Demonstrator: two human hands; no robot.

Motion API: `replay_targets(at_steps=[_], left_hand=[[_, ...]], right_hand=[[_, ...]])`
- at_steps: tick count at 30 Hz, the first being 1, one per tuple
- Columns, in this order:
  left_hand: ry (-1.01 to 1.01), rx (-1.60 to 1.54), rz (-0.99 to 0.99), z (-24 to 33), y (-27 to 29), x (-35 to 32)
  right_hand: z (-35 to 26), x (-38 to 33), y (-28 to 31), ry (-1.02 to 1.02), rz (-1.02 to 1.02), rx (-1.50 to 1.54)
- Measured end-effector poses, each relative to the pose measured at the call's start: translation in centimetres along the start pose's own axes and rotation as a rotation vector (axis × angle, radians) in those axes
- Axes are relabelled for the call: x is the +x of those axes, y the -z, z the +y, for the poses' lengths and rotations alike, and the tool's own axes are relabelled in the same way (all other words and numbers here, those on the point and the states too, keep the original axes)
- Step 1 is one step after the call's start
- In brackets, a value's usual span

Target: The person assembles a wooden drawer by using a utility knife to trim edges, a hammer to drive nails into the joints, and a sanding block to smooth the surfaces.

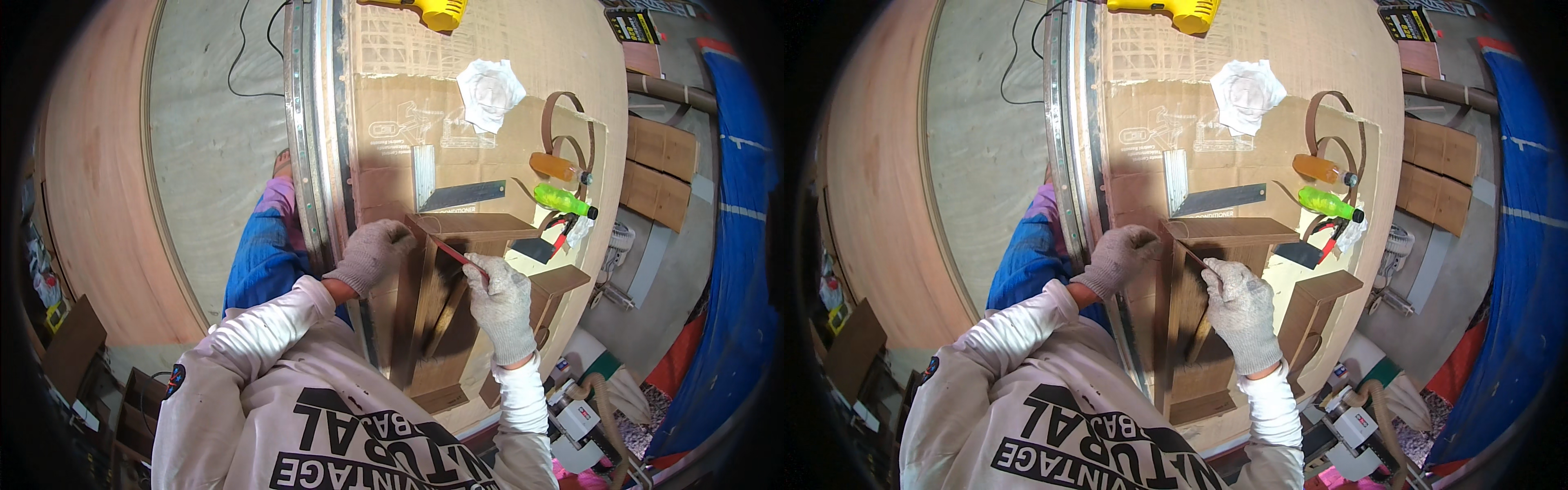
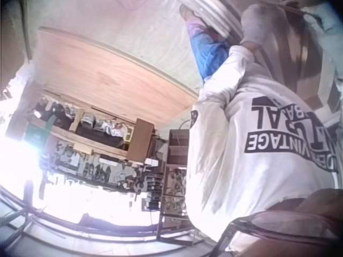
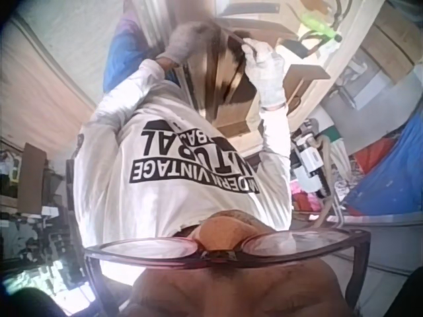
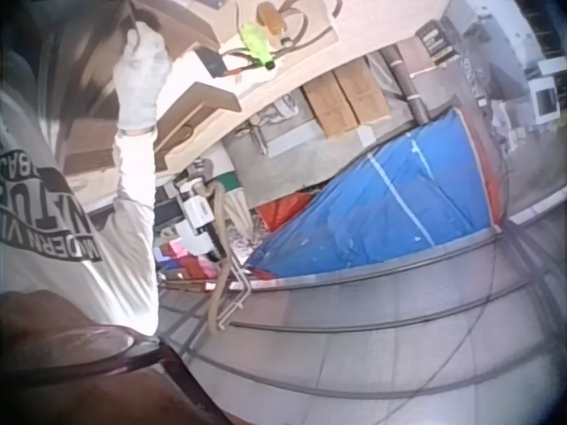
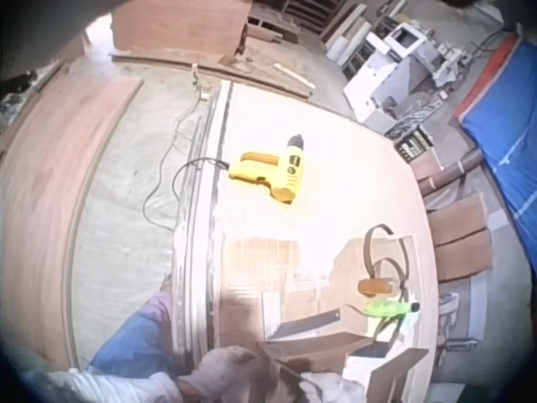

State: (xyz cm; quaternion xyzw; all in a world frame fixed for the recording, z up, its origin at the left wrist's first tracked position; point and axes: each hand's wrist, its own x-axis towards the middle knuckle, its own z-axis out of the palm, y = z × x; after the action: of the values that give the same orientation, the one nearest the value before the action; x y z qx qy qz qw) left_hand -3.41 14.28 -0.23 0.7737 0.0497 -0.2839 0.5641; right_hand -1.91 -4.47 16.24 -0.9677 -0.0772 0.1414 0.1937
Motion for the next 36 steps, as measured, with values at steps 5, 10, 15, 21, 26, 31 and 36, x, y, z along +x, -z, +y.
replay_targets(at_steps=[5,10,15,21,26,31,36], left_hand=[[-0.593,0.095,0.008,1.6,2.9,3.8],[-0.907,0.174,-0.380,4.2,2.9,6.6],[-0.756,0.424,-0.709,7.2,3.1,8.4],[-0.769,0.640,-0.663,9.7,3.7,7.0],[-0.629,0.592,-0.637,11.9,4.7,6.1],[-0.637,0.702,-0.654,11.6,3.9,4.8],[-0.651,0.734,-0.575,9.4,3.3,5.8]], right_hand=[[0.1,-0.4,-0.3,-0.024,0.012,-0.007],[0.2,-0.4,-0.5,-0.006,0.029,-0.036],[0.4,-0.7,-0.6,-0.014,0.037,-0.076],[0.1,-0.4,-0.5,-0.024,0.016,-0.145],[0.0,-0.7,-0.1,0.011,0.056,-0.136],[0.0,-0.5,0.1,0.031,0.066,-0.117],[-0.1,-0.5,0.1,0.012,0.015,-0.149]])
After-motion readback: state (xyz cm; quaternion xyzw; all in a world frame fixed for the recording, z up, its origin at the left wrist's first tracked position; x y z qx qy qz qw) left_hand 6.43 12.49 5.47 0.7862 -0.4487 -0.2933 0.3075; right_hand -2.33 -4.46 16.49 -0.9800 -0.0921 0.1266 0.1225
